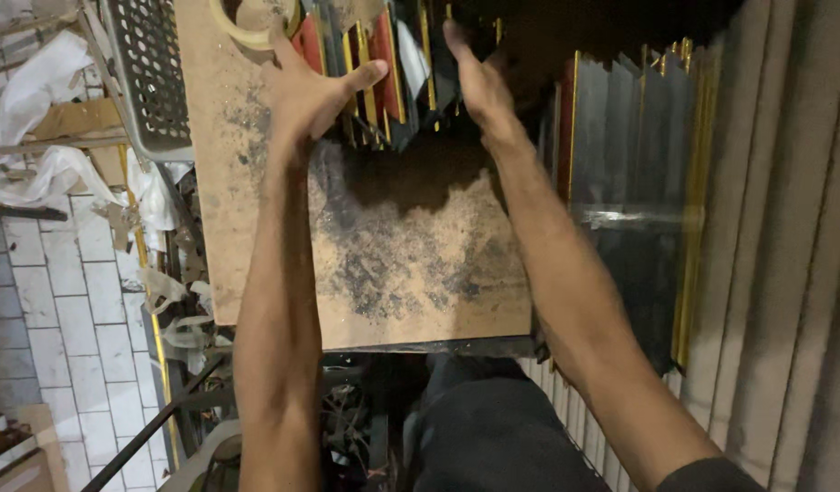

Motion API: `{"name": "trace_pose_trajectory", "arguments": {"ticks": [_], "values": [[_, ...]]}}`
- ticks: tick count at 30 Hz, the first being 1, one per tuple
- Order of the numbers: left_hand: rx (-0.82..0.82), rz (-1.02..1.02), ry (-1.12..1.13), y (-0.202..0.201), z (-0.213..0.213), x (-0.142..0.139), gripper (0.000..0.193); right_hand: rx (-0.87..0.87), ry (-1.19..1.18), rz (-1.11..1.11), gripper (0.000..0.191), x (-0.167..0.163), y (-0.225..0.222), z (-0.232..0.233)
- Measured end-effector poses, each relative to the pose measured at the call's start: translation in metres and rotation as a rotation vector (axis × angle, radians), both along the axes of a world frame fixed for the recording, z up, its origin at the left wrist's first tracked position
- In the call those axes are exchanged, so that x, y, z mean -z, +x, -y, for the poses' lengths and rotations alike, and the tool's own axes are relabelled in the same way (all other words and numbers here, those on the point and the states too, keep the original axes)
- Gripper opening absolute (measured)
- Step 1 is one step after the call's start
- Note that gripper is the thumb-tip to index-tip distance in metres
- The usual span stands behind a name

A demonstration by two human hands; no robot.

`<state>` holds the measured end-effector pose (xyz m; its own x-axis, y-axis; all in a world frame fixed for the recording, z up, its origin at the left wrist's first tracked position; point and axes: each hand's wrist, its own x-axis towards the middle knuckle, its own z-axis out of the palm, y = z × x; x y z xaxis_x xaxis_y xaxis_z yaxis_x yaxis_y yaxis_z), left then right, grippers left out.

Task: The person sorts small decorative picture-frame molding offcuts on a cluttered workbench, picking up gold, red and black pieces one at a time and gathering them into a bundle in one hand. They then carry the bundle to another table and place it with other stacked molding pieces.

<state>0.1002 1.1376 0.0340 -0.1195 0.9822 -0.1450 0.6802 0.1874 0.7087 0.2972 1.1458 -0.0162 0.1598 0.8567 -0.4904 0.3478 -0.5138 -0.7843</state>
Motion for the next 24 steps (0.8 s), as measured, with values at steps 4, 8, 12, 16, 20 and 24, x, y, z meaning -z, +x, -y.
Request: {"name": "trace_pose_trajectory", "arguments": {"ticks": [4,8,12,16,20,24], "values": [[-0.002,0.167,0.0,0.011,-0.011,-0.001,0.15,-0.031,0.01,-0.108,0.108,-0.004,0.007,-0.006],[-0.003,0.111,-0.023,0.014,-0.016,-0.005,0.151,0.092,-0.135,0.03,0.1,-0.005,0.01,-0.02],[-0.01,0.025,-0.133,0.019,-0.018,-0.01,0.149,0.126,-0.049,0.036,0.1,-0.001,0.017,-0.029],[-0.013,0.084,-0.058,0.028,-0.018,-0.011,0.149,0.147,-0.027,0.06,0.099,0.001,0.025,-0.03],[-0.052,0.137,-0.072,0.027,-0.019,-0.012,0.153,0.175,0.043,0.034,0.099,-0.004,0.024,-0.029],[-0.063,0.261,0.025,0.014,-0.018,-0.015,0.15,0.167,0.125,0.023,0.095,-0.01,0.021,-0.033]]}}
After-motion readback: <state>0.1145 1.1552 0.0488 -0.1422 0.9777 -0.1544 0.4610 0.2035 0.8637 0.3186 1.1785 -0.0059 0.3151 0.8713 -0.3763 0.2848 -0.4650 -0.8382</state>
